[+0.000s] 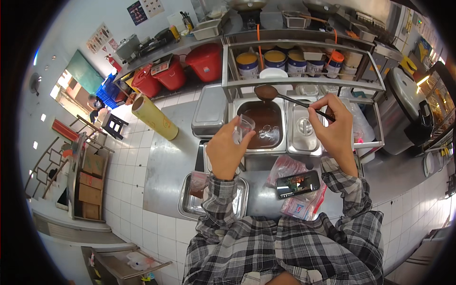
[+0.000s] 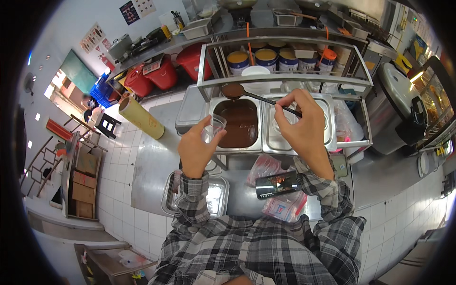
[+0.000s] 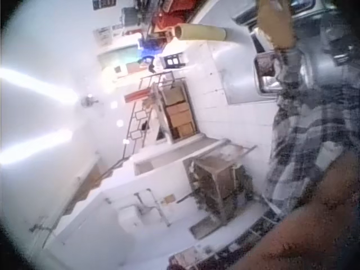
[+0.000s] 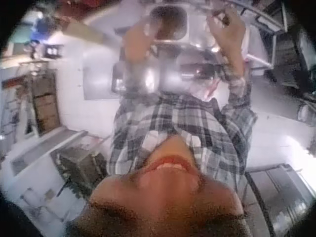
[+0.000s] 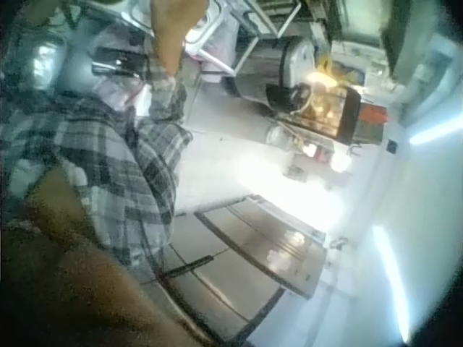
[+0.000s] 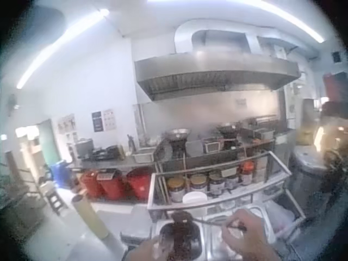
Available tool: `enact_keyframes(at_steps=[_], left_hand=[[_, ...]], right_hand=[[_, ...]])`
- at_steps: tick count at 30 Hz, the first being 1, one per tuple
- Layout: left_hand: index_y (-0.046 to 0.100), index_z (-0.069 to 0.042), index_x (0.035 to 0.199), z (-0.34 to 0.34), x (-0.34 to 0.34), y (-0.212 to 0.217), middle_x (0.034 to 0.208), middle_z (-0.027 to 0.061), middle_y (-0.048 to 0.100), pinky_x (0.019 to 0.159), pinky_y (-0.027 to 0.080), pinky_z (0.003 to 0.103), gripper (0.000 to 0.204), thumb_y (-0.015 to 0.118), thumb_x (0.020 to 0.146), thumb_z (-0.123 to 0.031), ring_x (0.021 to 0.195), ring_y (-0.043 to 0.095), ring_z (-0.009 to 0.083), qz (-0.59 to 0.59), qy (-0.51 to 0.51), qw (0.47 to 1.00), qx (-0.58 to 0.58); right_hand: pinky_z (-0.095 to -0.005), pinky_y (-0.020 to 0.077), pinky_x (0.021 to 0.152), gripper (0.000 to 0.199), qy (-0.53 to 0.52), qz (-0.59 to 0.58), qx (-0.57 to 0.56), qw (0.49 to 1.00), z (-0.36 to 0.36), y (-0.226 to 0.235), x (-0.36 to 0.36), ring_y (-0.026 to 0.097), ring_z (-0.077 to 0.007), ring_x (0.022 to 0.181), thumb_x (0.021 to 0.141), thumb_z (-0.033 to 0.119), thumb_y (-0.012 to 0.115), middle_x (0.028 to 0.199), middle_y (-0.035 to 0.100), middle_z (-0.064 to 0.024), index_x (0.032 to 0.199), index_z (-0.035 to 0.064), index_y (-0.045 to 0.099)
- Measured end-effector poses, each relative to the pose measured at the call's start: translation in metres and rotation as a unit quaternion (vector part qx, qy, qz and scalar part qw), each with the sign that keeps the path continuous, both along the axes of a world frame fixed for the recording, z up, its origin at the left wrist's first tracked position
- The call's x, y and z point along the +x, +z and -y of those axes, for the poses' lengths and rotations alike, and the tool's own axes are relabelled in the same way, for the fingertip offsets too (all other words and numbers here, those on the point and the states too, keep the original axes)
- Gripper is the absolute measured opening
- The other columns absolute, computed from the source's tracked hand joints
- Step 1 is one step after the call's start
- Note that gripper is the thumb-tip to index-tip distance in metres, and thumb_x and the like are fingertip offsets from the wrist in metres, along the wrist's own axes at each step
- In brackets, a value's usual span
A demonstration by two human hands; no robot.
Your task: The person removes the lid from a container of sauce, ladles the sauce into small plastic bags, seals them, and places the filled bags onto a metal tray.
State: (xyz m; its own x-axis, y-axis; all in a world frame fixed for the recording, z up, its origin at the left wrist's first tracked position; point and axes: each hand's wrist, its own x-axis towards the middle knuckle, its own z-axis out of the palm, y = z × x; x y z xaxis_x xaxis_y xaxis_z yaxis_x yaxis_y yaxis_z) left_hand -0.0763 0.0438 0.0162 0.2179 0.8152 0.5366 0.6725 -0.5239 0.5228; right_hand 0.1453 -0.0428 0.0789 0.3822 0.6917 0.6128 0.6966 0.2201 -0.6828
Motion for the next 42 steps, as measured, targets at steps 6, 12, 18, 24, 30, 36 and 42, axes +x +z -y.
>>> enact_keyframes(at_steps=[6, 12, 18, 24, 30, 36, 42], left_hand=[[0.067, -0.011, 0.112, 0.003, 0.0, 0.005, 0.1, 0.0098, 0.069, 0.076, 0.052, 0.036, 0.052, 0.077, 0.071, -0.041, 0.09, 0.067, 0.027, -0.049, -0.015, 0.999, -0.017], [0.067, -0.008, 0.11, 0.013, -0.003, 0.007, 0.099, 0.0127, 0.069, 0.076, 0.052, 0.036, 0.053, 0.077, 0.071, -0.042, 0.09, 0.067, 0.0291, -0.005, 0.003, 1.0, -0.017], [0.067, -0.004, 0.108, 0.031, -0.032, 0.001, 0.093, 0.0133, 0.07, 0.071, 0.052, 0.034, 0.05, 0.079, 0.073, -0.037, 0.083, 0.068, 0.0252, 0.019, 0.032, 0.999, -0.03], [0.067, -0.006, 0.108, 0.096, -0.103, -0.014, 0.094, 0.0107, 0.07, 0.06, 0.05, 0.03, 0.048, 0.079, 0.073, -0.036, 0.063, 0.063, 0.0225, 0.042, 0.061, 0.983, -0.17], [0.069, -0.008, 0.099, 0.196, -0.134, -0.083, 0.085, 0.0086, 0.07, 0.055, 0.047, 0.03, 0.049, 0.075, 0.073, -0.05, 0.056, 0.056, 0.016, 0.105, 0.213, 0.945, -0.224], [0.07, -0.009, 0.101, 0.291, -0.161, -0.113, 0.075, 0.0055, 0.069, 0.053, 0.045, 0.026, 0.049, 0.075, 0.074, -0.05, 0.051, 0.053, 0.0128, 0.132, 0.352, 0.9, -0.22], [0.069, -0.008, 0.107, 0.357, -0.151, -0.078, 0.084, 0.005, 0.071, 0.052, 0.045, 0.025, 0.046, 0.077, 0.075, -0.04, 0.052, 0.055, 0.0095, 0.117, 0.466, 0.858, -0.181]], right_hand=[[-0.0236, 0.0363, 0.054, 0.01, 0.01, 0.016, -0.01, 1.0, 0.009, 0.022, 0.004, 0.047, -0.01, 0.059, 0.075, 0.004, 0.066, 0.075, 0.058, -0.0041, 0.079, 0.0008, 0.058], [-0.0285, 0.0429, 0.059, 0.01, 0.001, 0.047, -0.03, 0.998, 0.01, 0.017, 0.01, 0.059, -0.0176, 0.068, 0.075, 0.006, 0.066, 0.077, 0.061, -0.0072, 0.079, 0.0014, 0.058], [-0.0351, 0.0475, 0.063, 0.017, 0.018, 0.093, -0.061, 0.994, -0.017, -0.046, 0.009, 0.062, -0.0239, 0.073, 0.073, 0.009, 0.065, 0.079, 0.059, -0.0059, 0.087, 0.009, 0.057], [-0.039, 0.0476, 0.064, 0.028, 0.056, 0.138, -0.102, 0.984, -0.025, -0.08, -0.006, 0.061, -0.0284, 0.076, 0.071, 0.008, 0.065, 0.088, 0.059, -0.0091, 0.098, 0.0093, 0.056], [-0.0464, 0.0377, 0.084, 0.044, 0.038, 0.204, -0.052, 0.977, -0.004, -0.095, -0.004, 0.054, -0.0355, 0.099, 0.065, 0.021, 0.068, 0.104, 0.058, -0.0137, 0.105, 0.0071, 0.057], [-0.0374, 0.0411, 0.074, 0.014, 0.077, -0.001, 0.086, 0.993, 0.02, -0.058, -0.064, 0.055, -0.0286, 0.079, 0.071, 0.001, 0.071, 0.078, 0.059, -0.0098, 0.075, 0.0028, 0.057], [-0.0326, 0.0427, 0.075, 0.007, 0.39, -0.139, 0.033, 0.91, 0.033, -0.06, -0.163, 0.058, -0.0237, 0.077, 0.075, 0.004, 0.07, 0.077, 0.063, -0.0083, 0.078, 0.0031, 0.064]])
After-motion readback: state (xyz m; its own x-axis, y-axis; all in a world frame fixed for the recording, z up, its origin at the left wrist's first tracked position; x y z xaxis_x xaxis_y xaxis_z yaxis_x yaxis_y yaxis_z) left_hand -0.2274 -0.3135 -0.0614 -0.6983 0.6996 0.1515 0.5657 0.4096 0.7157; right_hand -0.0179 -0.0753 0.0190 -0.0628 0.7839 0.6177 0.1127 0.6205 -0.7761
